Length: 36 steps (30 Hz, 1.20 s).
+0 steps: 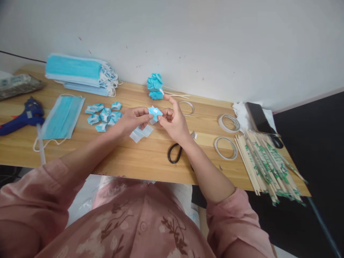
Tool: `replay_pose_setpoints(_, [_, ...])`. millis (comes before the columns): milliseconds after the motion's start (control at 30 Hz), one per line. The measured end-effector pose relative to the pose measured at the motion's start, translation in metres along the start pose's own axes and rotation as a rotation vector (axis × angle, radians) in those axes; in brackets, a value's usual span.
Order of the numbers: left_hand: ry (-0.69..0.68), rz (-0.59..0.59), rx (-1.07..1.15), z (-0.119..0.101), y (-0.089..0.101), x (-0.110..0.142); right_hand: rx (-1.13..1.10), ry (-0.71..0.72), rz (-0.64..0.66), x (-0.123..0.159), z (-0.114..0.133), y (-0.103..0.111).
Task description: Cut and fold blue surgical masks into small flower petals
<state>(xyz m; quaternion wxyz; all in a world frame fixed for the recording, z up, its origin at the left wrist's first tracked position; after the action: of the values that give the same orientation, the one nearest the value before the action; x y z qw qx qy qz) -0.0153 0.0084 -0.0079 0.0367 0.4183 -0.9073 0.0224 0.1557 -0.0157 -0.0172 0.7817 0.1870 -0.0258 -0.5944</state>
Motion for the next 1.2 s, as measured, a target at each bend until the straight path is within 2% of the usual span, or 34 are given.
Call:
replay_pose_setpoints(200, [-0.028,-0.016,0.023,-0.002,-0.001,-0.001,0.004,-0.02,0.024,0.001,0.003,-0.004])
replay_pose_setpoints(467, [0.018,-0.022,-0.038,-0.002,-0.003,0.0,0.052,-0.008,0.054,0.001,0.002,-0.008])
replay_pose_setpoints(733, [0.053,-0.072,-0.025,0.001,0.002,-0.001,0.158,0.11,-0.171,0.006,0.019,0.03])
replay_pose_setpoints(800, [0.054,-0.071,-0.022,0.001,0.002,-0.001,0.196,0.125,-0.111,0.007,0.024,0.029])
replay_pose_setpoints(933, [0.039,-0.051,-0.032,-0.003,0.0,0.0,0.361,0.179,0.058,0.009,0.036,0.012])
replay_pose_setpoints(1033, [0.029,-0.042,-0.071,-0.004,0.0,0.0,0.482,0.207,0.102,0.009,0.04,0.004])
replay_pose_setpoints(1200, [0.007,-0.048,-0.183,-0.004,0.0,0.0,0.567,0.174,0.124,0.008,0.038,0.003])
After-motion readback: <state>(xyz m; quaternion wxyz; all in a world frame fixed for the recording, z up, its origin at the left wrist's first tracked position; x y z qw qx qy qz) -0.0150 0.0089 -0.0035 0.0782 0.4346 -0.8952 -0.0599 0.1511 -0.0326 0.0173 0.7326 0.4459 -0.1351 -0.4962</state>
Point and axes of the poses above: each hand's wrist, its own x-axis away from the middle knuckle, its own y-axis out of the back of the hand, z = x × y, the point moved 4 cm from there along -x, towards the middle knuckle, and after that the axes turned 14 degrees about z, right-handed, at the moved point
